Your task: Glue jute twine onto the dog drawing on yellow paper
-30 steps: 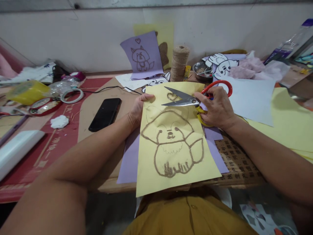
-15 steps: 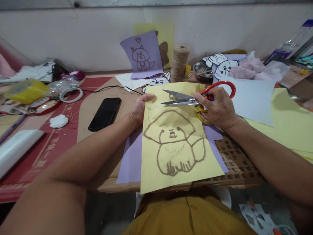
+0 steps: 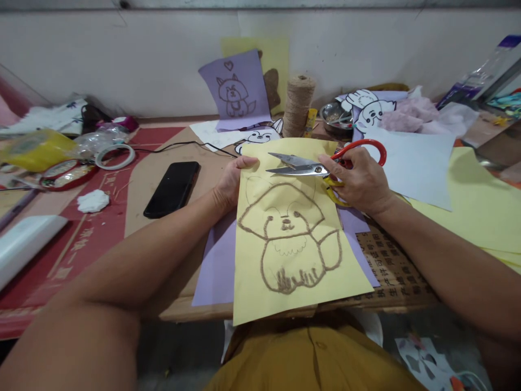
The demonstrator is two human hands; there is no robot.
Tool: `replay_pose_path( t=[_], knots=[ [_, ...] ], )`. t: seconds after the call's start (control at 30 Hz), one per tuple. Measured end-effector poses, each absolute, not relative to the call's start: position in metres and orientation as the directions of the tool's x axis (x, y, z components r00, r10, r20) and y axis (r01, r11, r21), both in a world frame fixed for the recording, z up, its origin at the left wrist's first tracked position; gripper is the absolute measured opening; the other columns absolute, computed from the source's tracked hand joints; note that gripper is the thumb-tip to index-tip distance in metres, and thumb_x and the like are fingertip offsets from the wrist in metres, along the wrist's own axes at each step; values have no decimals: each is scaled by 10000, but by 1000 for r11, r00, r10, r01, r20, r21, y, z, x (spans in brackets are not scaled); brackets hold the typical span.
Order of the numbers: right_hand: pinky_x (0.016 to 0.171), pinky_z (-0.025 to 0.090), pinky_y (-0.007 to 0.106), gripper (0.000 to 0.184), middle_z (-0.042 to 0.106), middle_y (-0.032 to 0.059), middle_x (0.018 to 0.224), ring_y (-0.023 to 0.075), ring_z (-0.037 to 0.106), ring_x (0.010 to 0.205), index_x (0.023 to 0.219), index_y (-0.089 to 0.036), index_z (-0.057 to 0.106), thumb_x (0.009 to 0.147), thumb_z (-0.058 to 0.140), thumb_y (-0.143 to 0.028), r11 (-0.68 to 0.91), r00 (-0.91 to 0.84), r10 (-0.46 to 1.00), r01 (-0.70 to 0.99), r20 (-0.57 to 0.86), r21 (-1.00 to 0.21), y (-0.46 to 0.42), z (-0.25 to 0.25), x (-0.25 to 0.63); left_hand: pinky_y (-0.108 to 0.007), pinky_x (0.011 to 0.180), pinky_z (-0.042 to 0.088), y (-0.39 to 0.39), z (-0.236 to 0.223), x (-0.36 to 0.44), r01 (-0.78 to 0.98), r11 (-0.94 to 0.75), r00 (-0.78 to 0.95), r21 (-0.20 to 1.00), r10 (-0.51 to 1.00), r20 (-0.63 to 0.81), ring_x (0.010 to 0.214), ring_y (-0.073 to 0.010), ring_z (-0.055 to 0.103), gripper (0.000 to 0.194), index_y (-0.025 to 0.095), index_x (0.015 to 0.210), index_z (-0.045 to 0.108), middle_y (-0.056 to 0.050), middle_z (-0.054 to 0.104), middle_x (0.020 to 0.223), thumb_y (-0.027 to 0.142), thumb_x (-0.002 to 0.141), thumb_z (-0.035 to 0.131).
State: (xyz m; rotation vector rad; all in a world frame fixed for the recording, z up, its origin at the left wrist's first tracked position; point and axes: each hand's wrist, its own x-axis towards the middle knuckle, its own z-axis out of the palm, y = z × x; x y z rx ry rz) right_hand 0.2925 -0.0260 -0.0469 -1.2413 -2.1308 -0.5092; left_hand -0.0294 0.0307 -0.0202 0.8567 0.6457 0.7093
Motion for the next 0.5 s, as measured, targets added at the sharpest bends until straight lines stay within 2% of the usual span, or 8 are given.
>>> replay_pose_path(
  t=[0.2,0.4,0.5],
  knots=[
    [944,614,561,514,598,124,1040,315,575,980,1505,-342,740,1011,597,-326,479,-367,669,878,647,2,-28,-44,290,-572,1147,640,30,-19,-29,-293,475,597,830,769,-230,1251,-436,802,770,52,1478,704,-153,875,1181,361,777,621],
    [864,629,482,537,626,111,1010,286,581,937,1551,-343,715,1042,559,-271,459,-449,572,869,687,186,-27,-48,292,-574,1156,635,29,-18,-28,-291,478,601,829,766,-230,1274,-435,792,764,48,1481,692,-154,873,1199,353,786,604],
    [833,612,452,526,622,108,1003,275,581,911,1551,-339,716,1058,549,-268,472,-454,554,862,698,186,-27,-49,293,-576,1167,627,30,-19,-29,-290,486,607,825,759,-234,1286,-436,786,757,36,1474,687,-160,870,1209,348,789,599]
  ],
)
